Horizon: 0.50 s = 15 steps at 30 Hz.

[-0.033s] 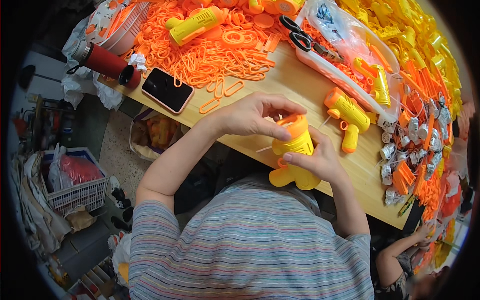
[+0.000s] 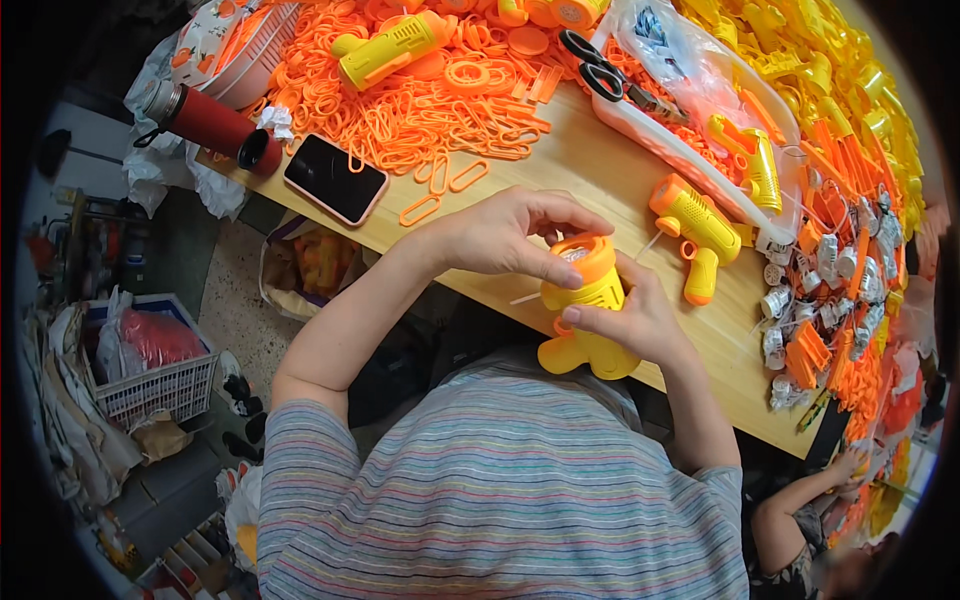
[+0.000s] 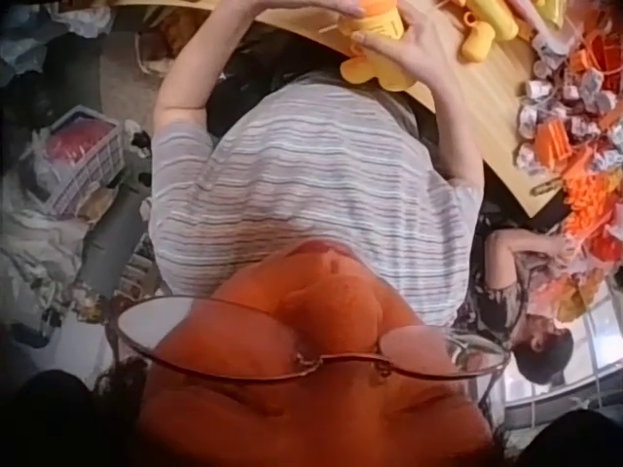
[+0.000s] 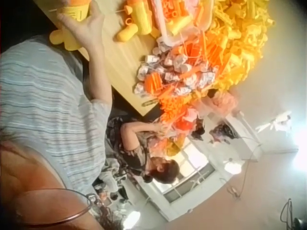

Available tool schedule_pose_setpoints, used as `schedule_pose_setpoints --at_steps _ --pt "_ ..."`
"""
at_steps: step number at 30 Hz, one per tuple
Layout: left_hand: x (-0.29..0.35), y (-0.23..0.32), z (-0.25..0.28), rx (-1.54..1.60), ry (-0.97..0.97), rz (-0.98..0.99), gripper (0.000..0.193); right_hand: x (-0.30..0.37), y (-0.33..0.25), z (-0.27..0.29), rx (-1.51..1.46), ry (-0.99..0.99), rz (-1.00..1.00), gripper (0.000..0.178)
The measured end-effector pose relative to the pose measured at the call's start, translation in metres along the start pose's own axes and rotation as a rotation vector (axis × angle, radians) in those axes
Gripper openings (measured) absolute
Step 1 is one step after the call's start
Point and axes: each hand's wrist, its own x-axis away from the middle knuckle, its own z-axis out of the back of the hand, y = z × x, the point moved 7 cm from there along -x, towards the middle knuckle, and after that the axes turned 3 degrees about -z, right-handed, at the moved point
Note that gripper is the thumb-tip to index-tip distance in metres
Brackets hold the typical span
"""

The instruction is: Assembling plastic toy gun components and applying decorative stickers at a factory workbench.

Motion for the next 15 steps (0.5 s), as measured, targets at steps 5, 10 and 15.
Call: schedule_pose_setpoints --at_steps 5,10,15 --pt "0.011 -0.004 -0.001 -0.12 -0.047 0.087 0.057 0.002 0.004 -0.013 -0.057 -0.114 -0.078 0.054" --pt "0.018 -0.011 -0.003 0.006 -0.054 0.01 0.052 0.001 0.009 -0.019 -0.1 -0.13 -0.043 0.052" --pt "0.018 -0.033 -0.017 0.151 0.086 0.087 0.028 0.002 0.023 -0.033 -0.135 -0.155 -0.104 0.05"
